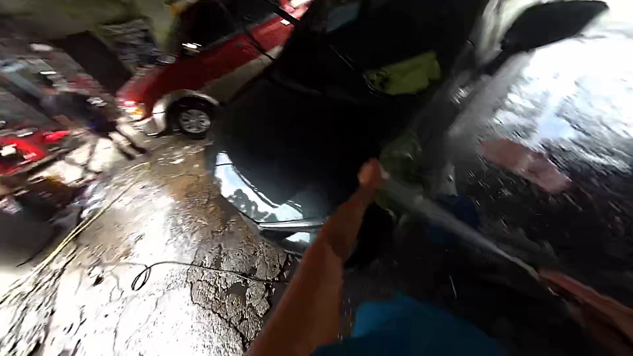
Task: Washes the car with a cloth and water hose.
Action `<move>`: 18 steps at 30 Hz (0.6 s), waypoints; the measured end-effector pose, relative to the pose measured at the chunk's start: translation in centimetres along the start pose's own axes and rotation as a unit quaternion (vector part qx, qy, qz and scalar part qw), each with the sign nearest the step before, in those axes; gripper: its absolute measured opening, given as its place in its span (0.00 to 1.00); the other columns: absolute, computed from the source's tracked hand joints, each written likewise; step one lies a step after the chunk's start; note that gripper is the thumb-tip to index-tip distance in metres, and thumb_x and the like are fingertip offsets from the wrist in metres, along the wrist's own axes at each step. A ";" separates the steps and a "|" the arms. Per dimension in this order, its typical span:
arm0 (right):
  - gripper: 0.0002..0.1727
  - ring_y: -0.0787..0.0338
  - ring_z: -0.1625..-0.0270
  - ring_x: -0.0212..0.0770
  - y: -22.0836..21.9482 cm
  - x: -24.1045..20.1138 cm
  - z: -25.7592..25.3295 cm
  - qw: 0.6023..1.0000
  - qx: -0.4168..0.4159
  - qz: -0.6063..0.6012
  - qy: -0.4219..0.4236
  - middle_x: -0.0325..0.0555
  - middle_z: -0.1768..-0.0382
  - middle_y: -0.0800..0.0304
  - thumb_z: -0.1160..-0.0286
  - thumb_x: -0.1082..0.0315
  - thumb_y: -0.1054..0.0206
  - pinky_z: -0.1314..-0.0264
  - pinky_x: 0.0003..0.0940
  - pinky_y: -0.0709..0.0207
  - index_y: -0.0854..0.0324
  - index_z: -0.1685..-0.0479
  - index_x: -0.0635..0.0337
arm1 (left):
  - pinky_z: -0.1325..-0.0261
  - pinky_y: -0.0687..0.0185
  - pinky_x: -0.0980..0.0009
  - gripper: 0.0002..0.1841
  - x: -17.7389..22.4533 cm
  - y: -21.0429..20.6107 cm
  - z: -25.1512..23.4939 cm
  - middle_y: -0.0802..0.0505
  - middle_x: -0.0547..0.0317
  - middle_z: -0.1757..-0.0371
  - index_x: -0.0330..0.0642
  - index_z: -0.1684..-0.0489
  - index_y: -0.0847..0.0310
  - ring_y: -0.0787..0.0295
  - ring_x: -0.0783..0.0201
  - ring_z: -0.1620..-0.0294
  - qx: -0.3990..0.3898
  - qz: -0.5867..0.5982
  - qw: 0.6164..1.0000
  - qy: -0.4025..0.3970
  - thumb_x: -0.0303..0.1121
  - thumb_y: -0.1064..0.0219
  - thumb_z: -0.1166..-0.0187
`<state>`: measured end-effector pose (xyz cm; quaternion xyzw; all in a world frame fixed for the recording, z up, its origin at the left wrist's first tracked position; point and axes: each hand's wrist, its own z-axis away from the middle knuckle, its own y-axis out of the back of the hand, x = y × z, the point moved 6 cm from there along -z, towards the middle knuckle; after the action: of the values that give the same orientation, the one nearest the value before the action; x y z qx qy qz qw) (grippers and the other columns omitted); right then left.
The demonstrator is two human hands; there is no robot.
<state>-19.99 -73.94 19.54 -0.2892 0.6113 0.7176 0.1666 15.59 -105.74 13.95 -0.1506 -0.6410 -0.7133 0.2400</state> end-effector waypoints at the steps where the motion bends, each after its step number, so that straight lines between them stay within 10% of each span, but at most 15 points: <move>1: 0.28 0.15 0.27 0.60 -0.2 0.3 0.0 1.000 0.022 0.006 -0.011 0.59 0.19 0.24 0.08 0.62 0.48 0.26 0.59 0.22 0.34 0.10 0.52 | 0.41 0.13 0.41 0.27 -0.4 0.1 -0.6 0.09 0.41 0.38 0.41 0.32 0.18 0.09 0.43 0.38 0.018 -0.029 0.999 -0.005 0.52 0.34 0.20; 6: 0.27 0.08 0.52 0.52 -0.6 0.3 0.6 0.997 0.047 0.004 -0.061 0.53 0.41 0.09 0.10 0.53 0.50 0.50 0.62 0.17 0.30 0.13 0.35 | 0.28 0.21 0.41 0.26 0.4 -0.9 -2.2 0.10 0.31 0.38 0.30 0.33 0.19 0.13 0.38 0.34 0.022 0.014 0.994 -0.102 0.47 0.39 0.12; 12: 0.25 0.08 0.54 0.54 0.2 -0.1 1.3 0.992 0.071 -0.010 -0.105 0.54 0.44 0.09 0.08 0.55 0.48 0.51 0.65 0.17 0.30 0.13 0.36 | 0.27 0.22 0.41 0.29 -0.1 -1.4 -2.4 0.12 0.29 0.35 0.27 0.28 0.27 0.14 0.35 0.31 0.041 -0.032 0.994 -0.092 0.46 0.40 0.13; 15: 0.24 0.08 0.55 0.46 -2.1 -0.3 1.4 0.994 0.025 -0.031 -0.097 0.47 0.48 0.07 0.09 0.57 0.47 0.51 0.58 0.16 0.28 0.15 0.33 | 0.24 0.24 0.45 0.29 0.8 -2.4 -1.7 0.15 0.29 0.31 0.26 0.25 0.30 0.17 0.38 0.28 0.037 0.063 0.993 -0.091 0.41 0.34 0.16; 18: 0.24 0.07 0.44 0.58 -1.0 1.7 1.6 0.989 0.067 0.003 -0.134 0.52 0.36 0.10 0.07 0.58 0.49 0.43 0.71 0.19 0.28 0.15 0.35 | 0.24 0.22 0.48 0.33 3.6 -4.4 -0.4 0.22 0.32 0.22 0.32 0.15 0.39 0.20 0.43 0.24 -0.008 0.222 0.968 -0.117 0.34 0.33 0.19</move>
<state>-21.07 -72.36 17.82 -0.1767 0.6308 0.7078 0.2644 10.27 -106.37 12.09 -0.3731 -0.6092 -0.6252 0.3143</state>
